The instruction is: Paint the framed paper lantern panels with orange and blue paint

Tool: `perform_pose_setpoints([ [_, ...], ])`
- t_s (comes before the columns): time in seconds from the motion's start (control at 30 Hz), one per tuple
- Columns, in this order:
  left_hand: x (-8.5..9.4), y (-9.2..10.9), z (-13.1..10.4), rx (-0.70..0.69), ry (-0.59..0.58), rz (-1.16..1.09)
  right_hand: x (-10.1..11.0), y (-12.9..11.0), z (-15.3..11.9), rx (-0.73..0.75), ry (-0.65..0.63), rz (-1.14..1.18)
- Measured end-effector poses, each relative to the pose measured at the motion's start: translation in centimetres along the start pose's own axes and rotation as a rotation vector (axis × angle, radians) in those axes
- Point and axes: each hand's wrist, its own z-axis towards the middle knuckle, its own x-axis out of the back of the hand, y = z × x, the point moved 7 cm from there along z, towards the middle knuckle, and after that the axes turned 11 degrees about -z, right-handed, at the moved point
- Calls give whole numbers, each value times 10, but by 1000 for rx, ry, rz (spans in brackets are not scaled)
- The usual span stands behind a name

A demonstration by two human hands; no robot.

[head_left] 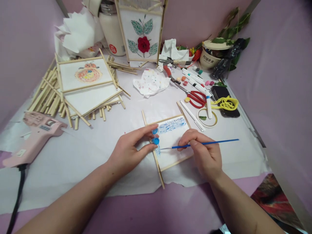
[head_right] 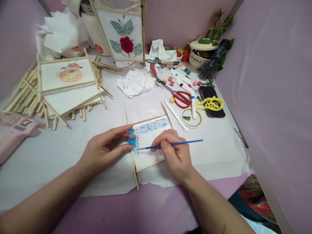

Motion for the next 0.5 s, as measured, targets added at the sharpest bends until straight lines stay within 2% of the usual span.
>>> perform_pose_setpoints([
  [0.13,0,-2,1,18,5,-31,-10,2,1,-43,-123,-108],
  [0.33,0,1,1,11,9,-16,-13,1,1,-37,-147,-171],
  [0.5,0,1,1,14,10,-15,-19,-1,1,-16,-240,-194],
])
